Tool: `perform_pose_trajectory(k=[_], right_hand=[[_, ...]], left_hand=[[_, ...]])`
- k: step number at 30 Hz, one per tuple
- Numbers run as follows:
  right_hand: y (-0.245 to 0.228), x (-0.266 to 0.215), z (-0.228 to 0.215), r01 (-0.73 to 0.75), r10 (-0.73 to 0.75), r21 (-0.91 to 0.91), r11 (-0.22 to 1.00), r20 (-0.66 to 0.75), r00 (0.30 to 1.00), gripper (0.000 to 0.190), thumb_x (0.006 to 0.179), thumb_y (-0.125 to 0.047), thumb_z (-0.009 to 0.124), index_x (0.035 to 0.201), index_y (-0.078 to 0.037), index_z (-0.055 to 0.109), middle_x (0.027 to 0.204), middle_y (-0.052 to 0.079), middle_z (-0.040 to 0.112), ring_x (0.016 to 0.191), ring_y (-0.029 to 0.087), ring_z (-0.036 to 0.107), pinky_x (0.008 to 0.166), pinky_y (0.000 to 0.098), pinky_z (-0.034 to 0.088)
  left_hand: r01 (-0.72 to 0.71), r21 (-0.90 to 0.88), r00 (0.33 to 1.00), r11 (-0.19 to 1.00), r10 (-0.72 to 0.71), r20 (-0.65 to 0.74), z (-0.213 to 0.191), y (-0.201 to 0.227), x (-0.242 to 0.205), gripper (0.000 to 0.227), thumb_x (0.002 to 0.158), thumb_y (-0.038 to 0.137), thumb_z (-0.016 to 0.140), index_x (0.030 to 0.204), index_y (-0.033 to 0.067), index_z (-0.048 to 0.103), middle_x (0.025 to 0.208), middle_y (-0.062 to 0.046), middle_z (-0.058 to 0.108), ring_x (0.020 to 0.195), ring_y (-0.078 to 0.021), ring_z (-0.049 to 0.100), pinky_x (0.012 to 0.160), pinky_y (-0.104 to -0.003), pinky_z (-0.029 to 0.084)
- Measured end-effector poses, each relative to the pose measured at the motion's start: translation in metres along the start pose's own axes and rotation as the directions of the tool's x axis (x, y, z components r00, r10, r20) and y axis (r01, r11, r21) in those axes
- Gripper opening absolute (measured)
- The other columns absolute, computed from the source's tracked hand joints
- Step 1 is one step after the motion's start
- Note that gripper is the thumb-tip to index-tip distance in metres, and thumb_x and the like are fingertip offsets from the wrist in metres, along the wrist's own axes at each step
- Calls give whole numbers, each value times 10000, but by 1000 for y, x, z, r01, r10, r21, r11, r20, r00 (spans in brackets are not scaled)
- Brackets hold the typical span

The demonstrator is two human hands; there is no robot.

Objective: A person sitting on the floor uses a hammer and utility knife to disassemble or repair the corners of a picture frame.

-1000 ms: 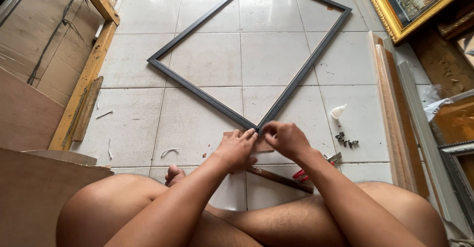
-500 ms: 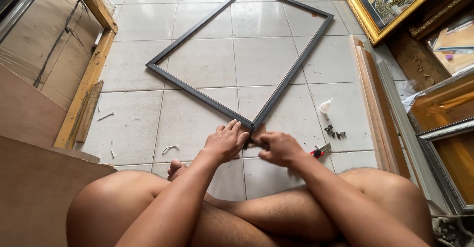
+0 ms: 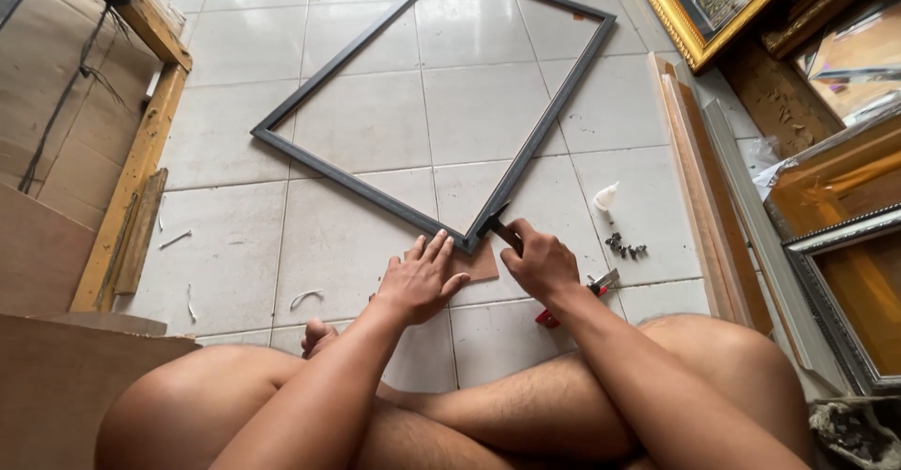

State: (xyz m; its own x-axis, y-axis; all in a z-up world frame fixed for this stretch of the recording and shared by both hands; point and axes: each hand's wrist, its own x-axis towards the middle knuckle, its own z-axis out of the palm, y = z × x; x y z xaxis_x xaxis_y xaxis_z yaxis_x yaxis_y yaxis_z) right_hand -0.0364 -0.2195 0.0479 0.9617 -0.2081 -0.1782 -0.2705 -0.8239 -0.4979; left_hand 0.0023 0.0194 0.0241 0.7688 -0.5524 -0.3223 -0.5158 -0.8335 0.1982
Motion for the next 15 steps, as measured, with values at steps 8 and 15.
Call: perform_pose_trajectory(k=[8,15], right_hand=[[0,4,-2,-27,27,-2,1000,35,999,398,960,-341,601,1330,-240,708,975,177,842,1007,447,833,933,606,633],[1,4,4,-32,31,31,999,23,999,380,952,-342,615,1304,-241,715,941,158,839,966,437,835,905,599,636]], left_hand=[[-18,81,1000,997,19,-14,7,0,4,827,1143,644,272,1808,152,260,1871,-103,262,1687,-441,269,1201,-716,395],[-24,140,998,990,31,-51,17,-1,13,859,1124,705,245,1809,187,275,1820,-109,342,1654,-420,298,1196,-698,376]])
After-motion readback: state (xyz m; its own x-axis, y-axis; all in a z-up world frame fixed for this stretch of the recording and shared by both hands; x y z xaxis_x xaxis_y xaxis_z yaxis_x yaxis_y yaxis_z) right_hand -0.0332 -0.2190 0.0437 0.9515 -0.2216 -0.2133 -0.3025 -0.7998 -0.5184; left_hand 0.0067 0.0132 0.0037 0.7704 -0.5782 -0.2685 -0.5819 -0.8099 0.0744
